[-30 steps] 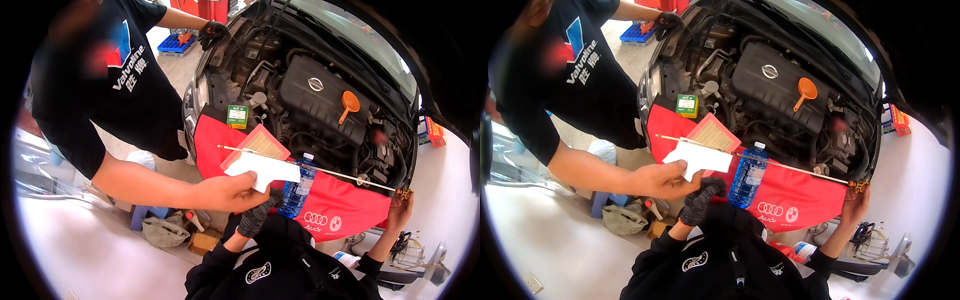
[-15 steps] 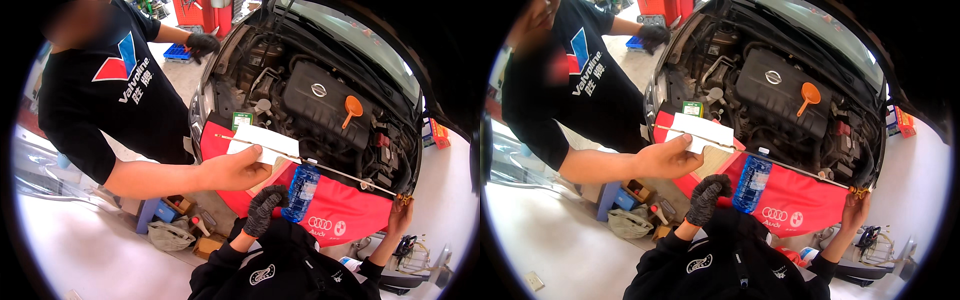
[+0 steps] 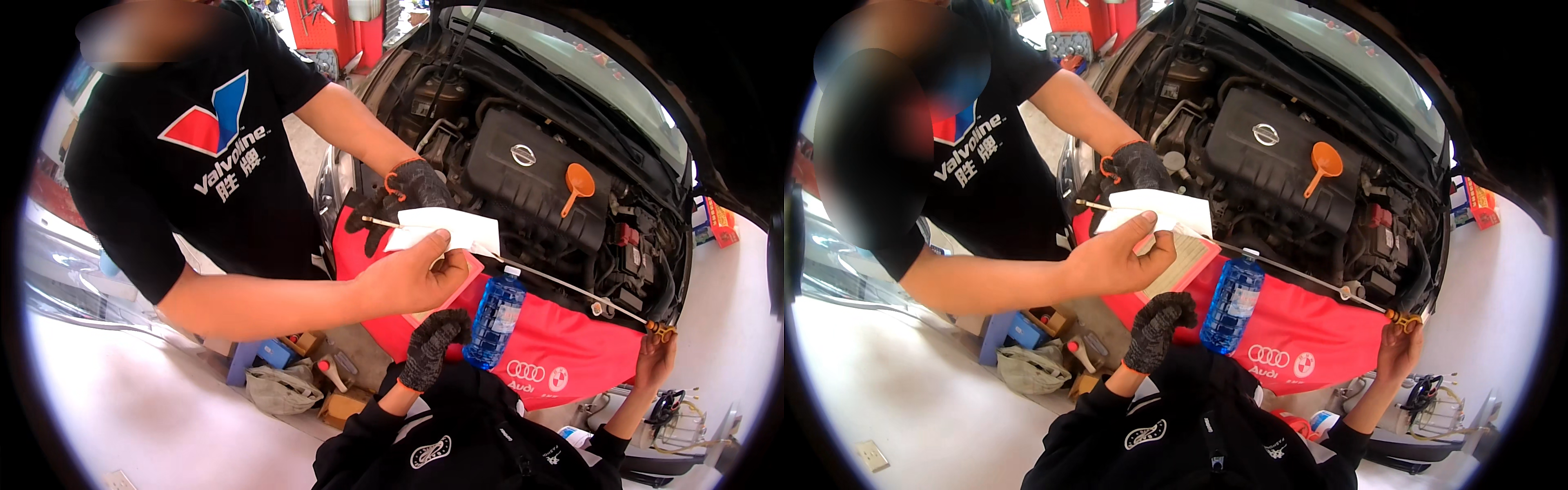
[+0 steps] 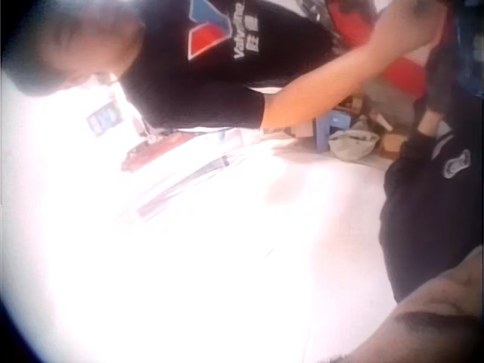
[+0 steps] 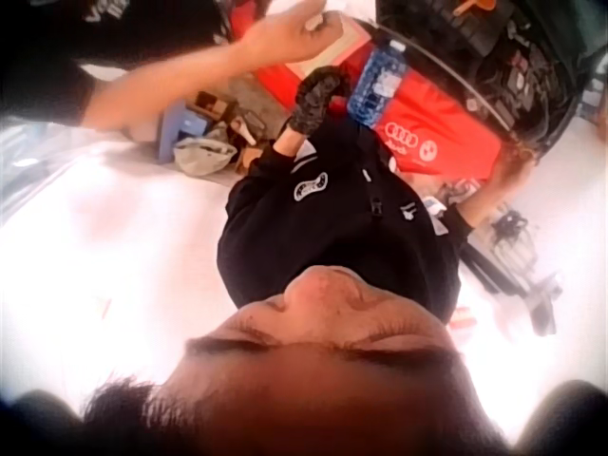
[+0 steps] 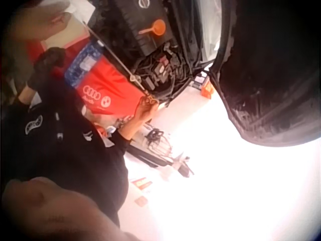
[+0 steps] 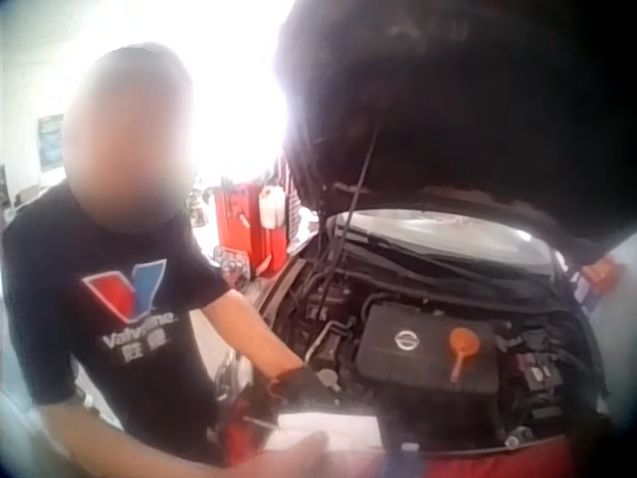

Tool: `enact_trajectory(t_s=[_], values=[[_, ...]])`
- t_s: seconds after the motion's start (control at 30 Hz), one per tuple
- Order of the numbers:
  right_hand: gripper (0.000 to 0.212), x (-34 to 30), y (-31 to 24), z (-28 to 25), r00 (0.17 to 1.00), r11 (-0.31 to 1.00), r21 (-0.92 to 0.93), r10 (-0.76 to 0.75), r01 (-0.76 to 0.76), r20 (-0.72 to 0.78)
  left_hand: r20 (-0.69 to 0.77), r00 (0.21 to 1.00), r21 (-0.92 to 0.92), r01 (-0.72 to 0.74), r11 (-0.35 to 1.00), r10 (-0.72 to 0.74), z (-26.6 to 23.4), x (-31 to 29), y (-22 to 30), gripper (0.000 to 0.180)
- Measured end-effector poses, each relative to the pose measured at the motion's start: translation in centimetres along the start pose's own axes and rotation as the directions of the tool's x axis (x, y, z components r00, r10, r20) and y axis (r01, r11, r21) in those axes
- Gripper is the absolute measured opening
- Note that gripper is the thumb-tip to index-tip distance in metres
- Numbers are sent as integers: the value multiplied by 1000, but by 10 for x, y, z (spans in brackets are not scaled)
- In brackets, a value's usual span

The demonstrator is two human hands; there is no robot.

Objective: The person pours engine oil from a large container into the car's engine using a funnel. They then use a dipstick to check the oil level, wiping it with a cloth and reinserting it into the engine. The person repeats the pouring and checking process to ensure the correct oil level.

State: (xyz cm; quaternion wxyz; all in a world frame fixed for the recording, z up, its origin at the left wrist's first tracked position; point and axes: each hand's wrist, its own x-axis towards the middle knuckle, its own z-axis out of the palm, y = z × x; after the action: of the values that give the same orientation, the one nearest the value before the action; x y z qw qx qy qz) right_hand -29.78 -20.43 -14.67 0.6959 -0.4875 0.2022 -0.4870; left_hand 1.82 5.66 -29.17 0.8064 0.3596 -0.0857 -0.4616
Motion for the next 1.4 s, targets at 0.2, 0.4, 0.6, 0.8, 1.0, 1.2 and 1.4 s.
enact_trajectory(t_s=[0.2, 0.4, 0.6, 0.8, 1.0, 1.2, 1.4], values=[[28, -3, -4, 5, 997, 999, 43, 19, -16, -78, -9, 833, -590, 442, 676, -553, 36, 28, 34, 23], [32, -3, 1, 15, 960, 999, 31, 29, -21, -280, 646, 582, -526, -129, -840, -494, 127, 56, 38, 33], [30, 3, -9, 25, 978, 988, -151, 1, -33, -208, 546, 660, -758, 126, -640, -516, 130, 84, -9, 34], [30, 19, -19, 32, 981, 988, -150, -55, 27, -185, 626, 598, -645, 38, -763, -499, 139, 90, -28, 33], [22, 38, -18, 42, 979, 997, 55, -42, 54, -201, 704, 581, -543, 70, -837, -408, 157, 94, -7, 31], [19, 45, -33, 26, 994, 991, 134, -7, 21, -108, 713, 565, -598, 179, -781, -416, 166, 102, 1, 33], [22, 50, -17, 62, 994, 991, 132, 42, -27, -106, 543, 729, -768, 231, -597, -417, 160, 104, 48, 34]])
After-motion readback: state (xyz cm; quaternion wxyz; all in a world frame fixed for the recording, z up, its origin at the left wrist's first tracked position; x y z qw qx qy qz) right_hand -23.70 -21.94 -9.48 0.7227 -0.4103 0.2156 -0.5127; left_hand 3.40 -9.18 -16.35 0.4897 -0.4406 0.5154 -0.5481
